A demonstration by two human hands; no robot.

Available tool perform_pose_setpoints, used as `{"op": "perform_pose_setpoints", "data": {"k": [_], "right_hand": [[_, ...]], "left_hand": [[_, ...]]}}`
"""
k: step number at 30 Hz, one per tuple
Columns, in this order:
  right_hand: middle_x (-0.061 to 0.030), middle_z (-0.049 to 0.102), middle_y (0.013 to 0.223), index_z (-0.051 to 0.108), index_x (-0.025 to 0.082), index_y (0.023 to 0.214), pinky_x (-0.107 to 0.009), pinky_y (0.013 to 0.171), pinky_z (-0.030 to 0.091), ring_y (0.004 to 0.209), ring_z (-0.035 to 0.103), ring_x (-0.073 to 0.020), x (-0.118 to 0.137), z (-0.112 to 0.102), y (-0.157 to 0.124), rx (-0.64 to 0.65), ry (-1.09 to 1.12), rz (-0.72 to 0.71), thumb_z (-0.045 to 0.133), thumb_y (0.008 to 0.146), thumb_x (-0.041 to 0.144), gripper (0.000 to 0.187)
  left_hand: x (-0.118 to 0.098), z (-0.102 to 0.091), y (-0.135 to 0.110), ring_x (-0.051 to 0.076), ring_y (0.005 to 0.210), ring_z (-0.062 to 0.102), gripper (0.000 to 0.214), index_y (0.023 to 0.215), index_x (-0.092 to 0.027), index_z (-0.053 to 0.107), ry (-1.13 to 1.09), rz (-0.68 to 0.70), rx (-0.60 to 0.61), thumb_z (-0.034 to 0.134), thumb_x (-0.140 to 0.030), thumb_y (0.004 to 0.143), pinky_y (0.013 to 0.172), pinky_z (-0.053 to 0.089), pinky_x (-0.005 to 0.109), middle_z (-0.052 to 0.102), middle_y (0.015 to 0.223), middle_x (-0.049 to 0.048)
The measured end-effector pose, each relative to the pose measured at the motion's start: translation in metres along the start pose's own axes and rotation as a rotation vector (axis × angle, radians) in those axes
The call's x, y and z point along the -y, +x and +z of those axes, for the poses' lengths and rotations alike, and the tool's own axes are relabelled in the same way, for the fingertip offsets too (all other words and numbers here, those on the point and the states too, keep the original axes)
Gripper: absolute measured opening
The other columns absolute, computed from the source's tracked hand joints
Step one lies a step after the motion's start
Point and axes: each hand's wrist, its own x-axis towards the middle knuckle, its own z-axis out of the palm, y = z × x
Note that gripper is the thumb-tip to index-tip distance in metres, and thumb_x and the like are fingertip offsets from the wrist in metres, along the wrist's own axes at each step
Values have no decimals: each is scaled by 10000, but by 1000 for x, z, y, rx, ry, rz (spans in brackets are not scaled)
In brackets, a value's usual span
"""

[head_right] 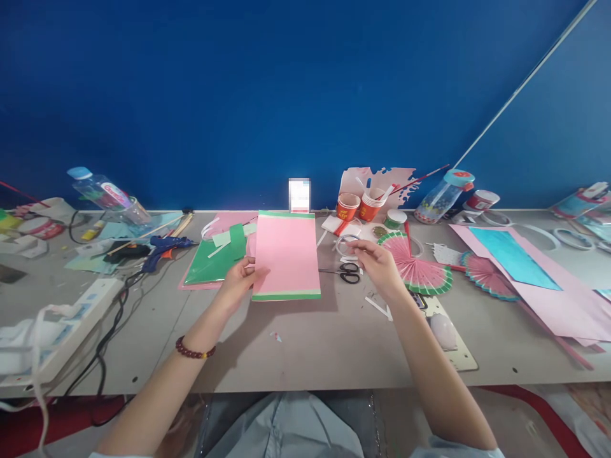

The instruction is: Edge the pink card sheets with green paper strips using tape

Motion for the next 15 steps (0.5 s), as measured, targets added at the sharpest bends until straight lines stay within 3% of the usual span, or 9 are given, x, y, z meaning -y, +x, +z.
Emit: {"op": "perform_pose_setpoints", "data": {"k": [5, 10, 15], "right_hand": [[-61, 659, 866, 625, 194, 1075, -237, 482, 345, 527, 430, -83, 9, 0, -13, 37, 9, 30, 609, 731, 366, 385], [-101, 695, 926, 628, 176, 1076, -265, 511, 418, 552, 493, -112, 15, 7, -24, 193, -119, 136, 602, 736, 388, 401], [-68, 695, 841, 680, 185, 886, -264, 515, 421, 602, 530, -143, 9, 17, -32, 290, -277, 141, 579, 742, 404, 281]], "left_hand": [[24, 5, 11, 176, 671, 646, 455, 872, -159, 523, 43, -20, 17, 765, -409, 578, 658, 470, 275, 684, 673, 24], [33, 11, 14, 206, 751, 657, 461, 931, -158, 514, 215, -6, -22, 747, -390, 608, 702, 482, 304, 694, 767, 53], [28, 9, 8, 182, 789, 622, 395, 1017, -186, 554, 538, 220, -98, 685, -360, 688, 748, 466, 303, 639, 919, 49]]}}
